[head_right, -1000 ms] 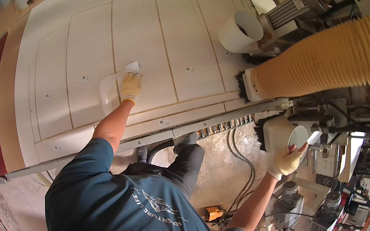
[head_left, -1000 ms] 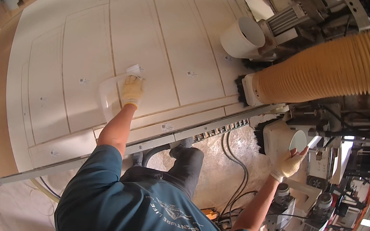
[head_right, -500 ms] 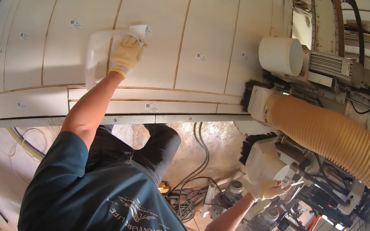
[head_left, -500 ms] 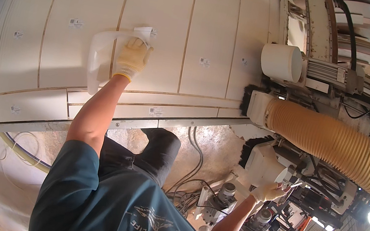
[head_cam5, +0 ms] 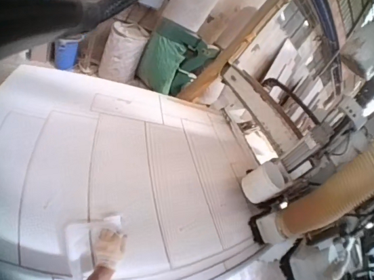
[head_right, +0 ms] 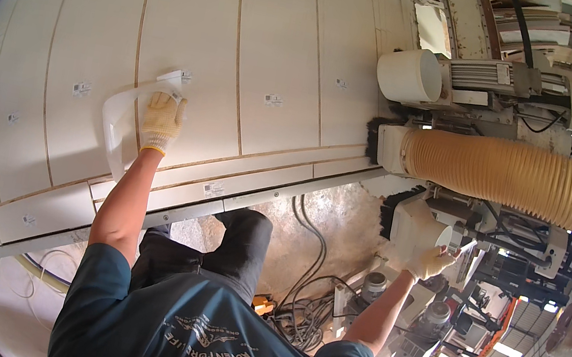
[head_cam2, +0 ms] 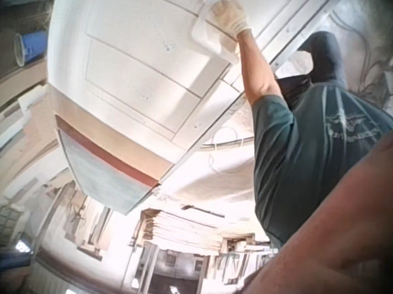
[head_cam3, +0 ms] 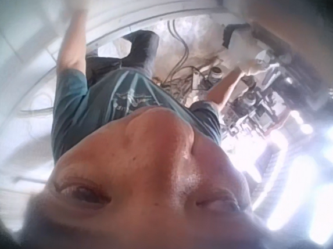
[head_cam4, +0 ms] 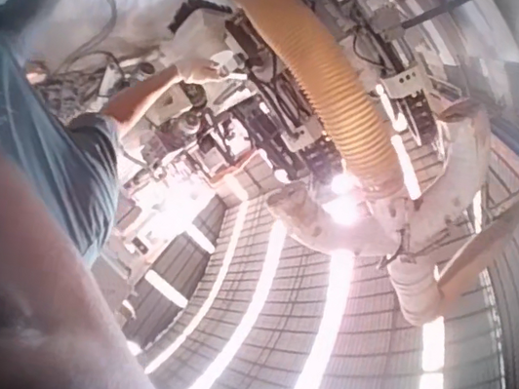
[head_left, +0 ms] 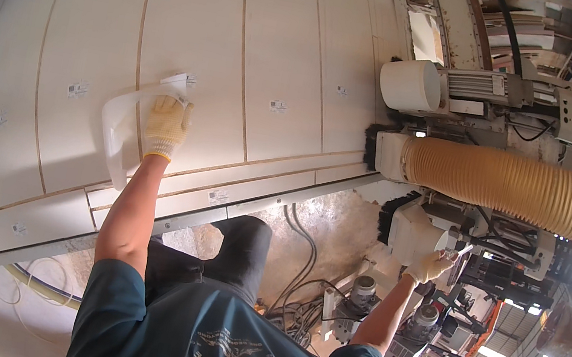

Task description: The person wipes a large white panel on a CNC machine bed with a cloth, then applies small adhesive labels to the panel surface. They use a yellow air blow gun to clear dust from the machine bed and rails, then operate the machine's control panel. Finally, they remove a long white strip from the panel and place it on a wooden board on the floor.

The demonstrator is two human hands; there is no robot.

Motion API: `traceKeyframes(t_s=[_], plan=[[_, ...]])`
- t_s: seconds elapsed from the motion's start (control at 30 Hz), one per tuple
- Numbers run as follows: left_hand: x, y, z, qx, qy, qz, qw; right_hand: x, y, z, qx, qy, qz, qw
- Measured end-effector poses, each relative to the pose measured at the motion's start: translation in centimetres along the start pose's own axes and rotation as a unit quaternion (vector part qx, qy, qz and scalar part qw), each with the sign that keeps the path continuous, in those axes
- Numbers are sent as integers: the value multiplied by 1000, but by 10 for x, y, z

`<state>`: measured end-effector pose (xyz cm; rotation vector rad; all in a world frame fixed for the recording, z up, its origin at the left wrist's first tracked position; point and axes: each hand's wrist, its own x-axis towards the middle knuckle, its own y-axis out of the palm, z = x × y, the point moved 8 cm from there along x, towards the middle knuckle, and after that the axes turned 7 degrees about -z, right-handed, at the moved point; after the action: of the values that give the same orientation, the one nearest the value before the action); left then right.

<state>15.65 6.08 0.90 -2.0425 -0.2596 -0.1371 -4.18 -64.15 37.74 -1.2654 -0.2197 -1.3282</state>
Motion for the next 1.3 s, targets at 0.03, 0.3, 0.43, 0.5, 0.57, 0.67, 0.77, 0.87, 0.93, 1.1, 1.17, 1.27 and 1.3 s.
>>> traceKeyframes(t_s=[0.03,0.3,0.43,0.5,0.57,0.67,0.77,0.87,0.93,1.1,1.17,1.27,1.3], plan=[[0,4,2,7,-5,14,1000,2,1,-2,-50,-21,-13,998],[-4,17,2,81,41,8,996,27,27,-41,-55,-45,-45,996],[-9,7,0,65,66,-45,995,32,38,-52,-118,-55,-64,989],[-10,6,0,65,66,-43,995,36,51,-64,-135,-32,-31,990],[-11,4,-2,59,66,-48,995,40,61,-72,-113,-29,-26,993],[-11,7,-2,72,61,-28,995,53,69,-79,-127,-22,-33,991],[-11,12,-1,68,78,-37,994,60,67,-75,-92,57,-25,994],[-12,22,4,83,76,-19,993,38,30,-25,140,12,-127,982],[-11,21,4,73,80,-31,994,-5,13,19,205,-26,-80,975],[-1,18,11,37,-4,56,998,-167,-59,81,186,-185,129,956],[7,19,7,1,-50,99,994,-200,-77,72,184,-190,167,950],[25,9,-36,-61,10,-21,998,-208,-67,35,150,-107,247,951],[35,18,-54,-73,15,-11,997,-202,-58,22,153,-71,255,952]])
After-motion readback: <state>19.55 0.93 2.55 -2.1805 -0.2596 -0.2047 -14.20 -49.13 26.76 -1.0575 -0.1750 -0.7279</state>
